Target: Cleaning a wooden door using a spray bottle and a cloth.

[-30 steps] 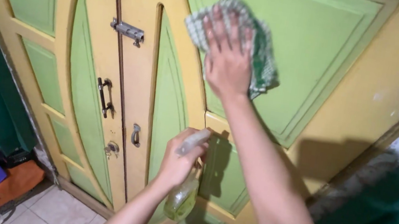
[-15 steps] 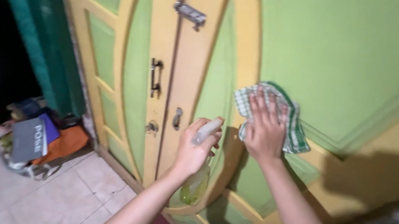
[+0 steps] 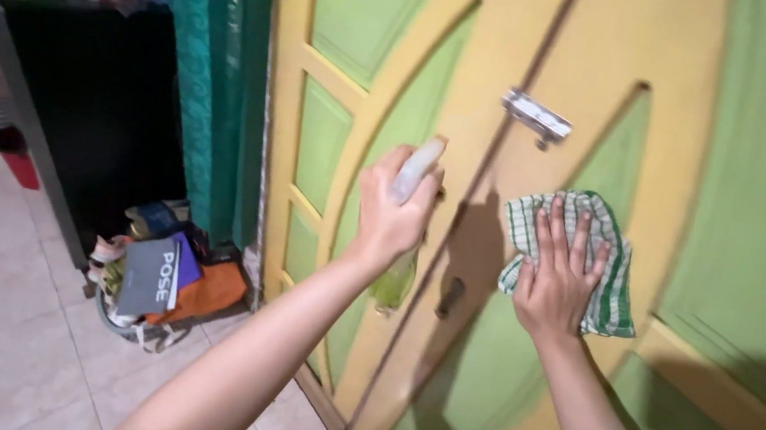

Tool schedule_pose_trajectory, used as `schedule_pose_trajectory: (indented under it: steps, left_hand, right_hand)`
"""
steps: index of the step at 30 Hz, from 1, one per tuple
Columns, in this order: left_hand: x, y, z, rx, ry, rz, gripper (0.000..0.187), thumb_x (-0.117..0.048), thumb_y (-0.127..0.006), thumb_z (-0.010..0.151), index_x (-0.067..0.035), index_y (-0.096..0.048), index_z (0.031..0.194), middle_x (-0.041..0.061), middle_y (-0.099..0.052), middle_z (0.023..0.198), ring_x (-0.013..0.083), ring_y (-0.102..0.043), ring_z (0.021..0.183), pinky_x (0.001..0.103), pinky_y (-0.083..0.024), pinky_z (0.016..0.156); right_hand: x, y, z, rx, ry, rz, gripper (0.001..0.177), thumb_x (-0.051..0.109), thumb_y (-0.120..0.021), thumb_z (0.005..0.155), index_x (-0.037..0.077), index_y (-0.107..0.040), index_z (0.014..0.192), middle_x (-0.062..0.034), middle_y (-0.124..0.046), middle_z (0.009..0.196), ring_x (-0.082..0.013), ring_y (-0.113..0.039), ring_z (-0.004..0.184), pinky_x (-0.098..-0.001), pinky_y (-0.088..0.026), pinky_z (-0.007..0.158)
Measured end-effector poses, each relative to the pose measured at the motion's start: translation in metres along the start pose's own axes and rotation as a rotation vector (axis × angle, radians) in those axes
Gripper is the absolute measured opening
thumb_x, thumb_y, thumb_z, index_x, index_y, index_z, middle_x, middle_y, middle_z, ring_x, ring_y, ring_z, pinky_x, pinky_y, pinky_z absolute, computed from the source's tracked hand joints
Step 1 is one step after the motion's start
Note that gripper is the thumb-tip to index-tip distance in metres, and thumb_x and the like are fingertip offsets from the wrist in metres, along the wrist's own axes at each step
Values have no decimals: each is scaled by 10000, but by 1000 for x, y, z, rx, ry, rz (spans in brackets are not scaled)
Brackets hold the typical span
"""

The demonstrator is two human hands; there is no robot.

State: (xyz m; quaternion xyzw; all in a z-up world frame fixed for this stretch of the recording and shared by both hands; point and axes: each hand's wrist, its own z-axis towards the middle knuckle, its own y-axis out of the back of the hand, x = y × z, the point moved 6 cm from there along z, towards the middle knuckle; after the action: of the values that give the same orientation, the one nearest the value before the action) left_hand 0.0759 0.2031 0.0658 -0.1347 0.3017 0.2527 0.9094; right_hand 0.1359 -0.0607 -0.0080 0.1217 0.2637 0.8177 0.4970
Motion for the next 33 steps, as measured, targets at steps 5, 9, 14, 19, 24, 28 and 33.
schedule_pose_trajectory:
  steps: [5,9,14,19,24,28,33]
  left_hand:
    - [21,37,59,-46,-75,-72,189,-152,-703,865,27,-673,918,197,-681,854,339,-688,777,410,-542,728]
    - [36,54,88,-10,-107,-122,192,-156,-692,894,26,-685,956,196,-692,889,338,-699,813,404,-551,751]
    - [52,61,110,85,-105,-147,200,-173,-683,911,17,-709,969,191,-704,873,343,-708,810,395,-548,743]
    - [65,52,112,203,-52,-219,220,-201,-675,922,-1,-729,995,169,-687,795,307,-698,731,381,-541,695]
    - [90,24,99,333,45,-312,289,-214,-643,913,-44,-741,1126,134,-703,791,241,-702,710,358,-543,685]
    - [154,-39,64,432,171,-277,268,-229,-604,931,-85,-746,1107,112,-734,882,222,-722,768,340,-577,713]
    - [164,-68,39,446,115,-215,306,-228,-624,917,-86,-756,1154,133,-726,1010,271,-678,936,380,-525,867]
  right_hand:
    - [47,-40,35,-15,12,-24,669,227,-479,942,140,-393,1600,-27,-279,1717,-316,-147,1612,-632,39,1250]
    - [79,-67,54,-60,-61,55,645,204,-451,984,107,-370,1617,-49,-281,1719,-325,-137,1614,-618,53,1259]
    - [110,-86,62,-188,-237,214,583,138,-376,1029,69,-359,1608,-91,-305,1712,-332,-167,1620,-562,3,1299]
    - [106,-94,66,-287,-333,345,546,136,-321,1065,-20,-350,1588,-192,-332,1676,-381,-189,1589,-517,-104,1289]
    - [60,-96,72,-449,-905,846,520,294,-326,1091,-22,-493,1469,-202,-582,1474,-307,-562,1353,-400,-395,1177]
    - [40,-60,123,-824,-570,1315,529,291,-404,1104,-37,-421,1519,-179,-540,1497,-305,-542,1369,-416,-402,1207]
    - [78,11,217,-827,-84,470,595,461,-247,1192,116,-235,1677,-63,-295,1721,-225,-245,1611,-398,-186,1373]
